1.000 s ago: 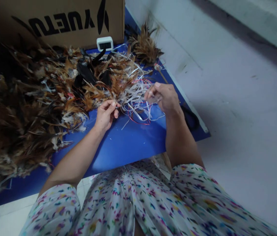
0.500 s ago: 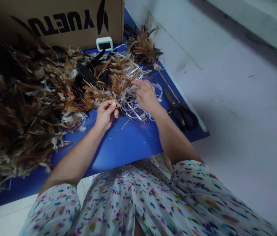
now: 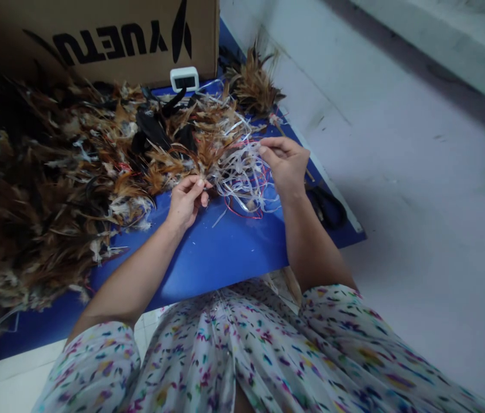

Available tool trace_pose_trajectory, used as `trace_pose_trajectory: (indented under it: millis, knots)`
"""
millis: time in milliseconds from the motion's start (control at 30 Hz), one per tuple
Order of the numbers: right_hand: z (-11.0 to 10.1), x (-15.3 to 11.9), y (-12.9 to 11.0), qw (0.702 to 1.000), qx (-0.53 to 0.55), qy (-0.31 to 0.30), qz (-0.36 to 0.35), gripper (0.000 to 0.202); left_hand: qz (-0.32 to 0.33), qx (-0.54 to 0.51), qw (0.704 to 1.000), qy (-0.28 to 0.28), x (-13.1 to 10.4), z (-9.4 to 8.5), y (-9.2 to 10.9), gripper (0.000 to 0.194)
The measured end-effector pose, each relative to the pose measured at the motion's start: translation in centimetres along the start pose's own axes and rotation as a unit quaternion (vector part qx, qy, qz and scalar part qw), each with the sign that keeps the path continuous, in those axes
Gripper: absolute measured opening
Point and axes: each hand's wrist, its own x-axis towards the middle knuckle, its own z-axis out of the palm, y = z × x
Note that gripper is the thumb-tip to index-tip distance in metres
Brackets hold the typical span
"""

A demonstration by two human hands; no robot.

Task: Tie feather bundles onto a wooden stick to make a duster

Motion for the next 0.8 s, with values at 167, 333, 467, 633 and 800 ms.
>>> trace_pose_trajectory:
  millis: [167,333,467,633,800]
  knots:
    - [0.01,0.30,-0.03,0.993,0.103,0.053,0.028,0.033,0.010,-0.016,1.000,-0.015,0.03,-0.08,-0.08,0.040]
    - [-0.34,0.39,-0.51,0.983,0.176,0.042,0.039,0.037,0.007,-0.001,1.000,-0.005,0.00,0.01,0.03,0.040]
    - [-0.68,0.50,-0.57,0.979,0.200,0.028,0.014,0.037,0.011,-0.016,1.000,-0.019,-0.01,0.05,0.09,0.042]
    - [-0.84,0.46,-0.35,0.980,0.197,0.000,0.021,0.040,0.009,-0.011,1.000,-0.013,-0.01,-0.04,0.04,0.040]
    - [-0.41,-0.12,-0.42,0.984,0.164,-0.050,0.056,0.043,0.011,-0.017,1.000,-0.015,-0.06,-0.03,0.04,0.042]
